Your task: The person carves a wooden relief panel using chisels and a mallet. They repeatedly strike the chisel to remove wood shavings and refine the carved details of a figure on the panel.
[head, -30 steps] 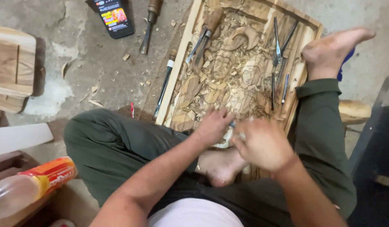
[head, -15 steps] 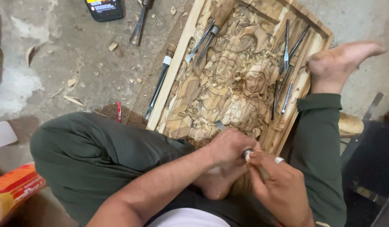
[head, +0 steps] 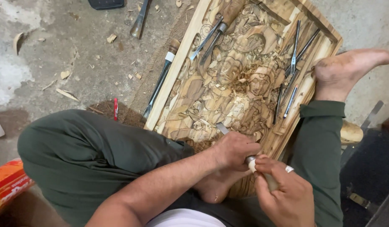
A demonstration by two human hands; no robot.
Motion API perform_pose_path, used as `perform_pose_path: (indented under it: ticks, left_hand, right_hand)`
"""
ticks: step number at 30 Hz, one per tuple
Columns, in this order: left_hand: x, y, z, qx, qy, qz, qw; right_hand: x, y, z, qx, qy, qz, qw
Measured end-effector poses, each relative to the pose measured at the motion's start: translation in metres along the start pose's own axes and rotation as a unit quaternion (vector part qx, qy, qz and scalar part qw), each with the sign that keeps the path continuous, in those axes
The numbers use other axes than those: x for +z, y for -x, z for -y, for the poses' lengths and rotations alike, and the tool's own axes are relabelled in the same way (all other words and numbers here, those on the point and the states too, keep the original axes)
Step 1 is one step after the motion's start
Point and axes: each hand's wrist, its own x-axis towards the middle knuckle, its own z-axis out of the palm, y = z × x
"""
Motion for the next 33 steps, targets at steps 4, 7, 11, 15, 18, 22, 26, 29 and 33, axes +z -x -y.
perform_pose_path:
  ticks: [4,7,11,15,18,22,26,29,33]
  left_hand:
    - [-0.001,-0.003,0.003,0.005,-0.005,-0.003,1.000]
    - [-0.003,-0.012,0.006,-0.020,0.015,0.000,1.000]
    - [-0.012,-0.028,0.011,-0.123,0.040,0.055,0.990]
    - [-0.022,-0.031,0.008,-0.106,0.052,-0.011,0.993]
    - [-0.029,-0.031,0.009,-0.088,0.099,-0.045,0.990]
    - [-0.037,-0.032,0.013,-0.075,0.107,-0.072,0.989]
    - [-0.028,-0.033,0.018,-0.104,0.099,-0.032,0.989]
    - [-0.029,-0.032,0.019,-0.135,0.108,-0.024,0.985]
    - [-0.032,-0.030,0.017,-0.079,0.090,-0.048,0.992]
  right_hand:
    - [0.001,-0.001,-0.001,0.008,-0.005,-0.006,1.000]
    - [-0.011,-0.003,-0.011,0.032,-0.002,0.026,0.999]
    - [-0.062,-0.026,-0.028,-0.042,-0.015,0.036,0.998]
    - [-0.057,-0.065,-0.020,-0.068,0.013,0.052,0.996]
    - [-0.030,-0.061,-0.006,-0.054,0.021,0.064,0.996]
    - [-0.030,-0.055,-0.001,-0.025,0.025,0.067,0.997]
    - [-0.042,-0.084,0.000,-0.077,0.047,0.067,0.994]
    - [-0.031,-0.106,0.013,-0.112,0.079,0.078,0.987]
    - [-0.025,-0.114,0.032,-0.099,0.096,0.089,0.986]
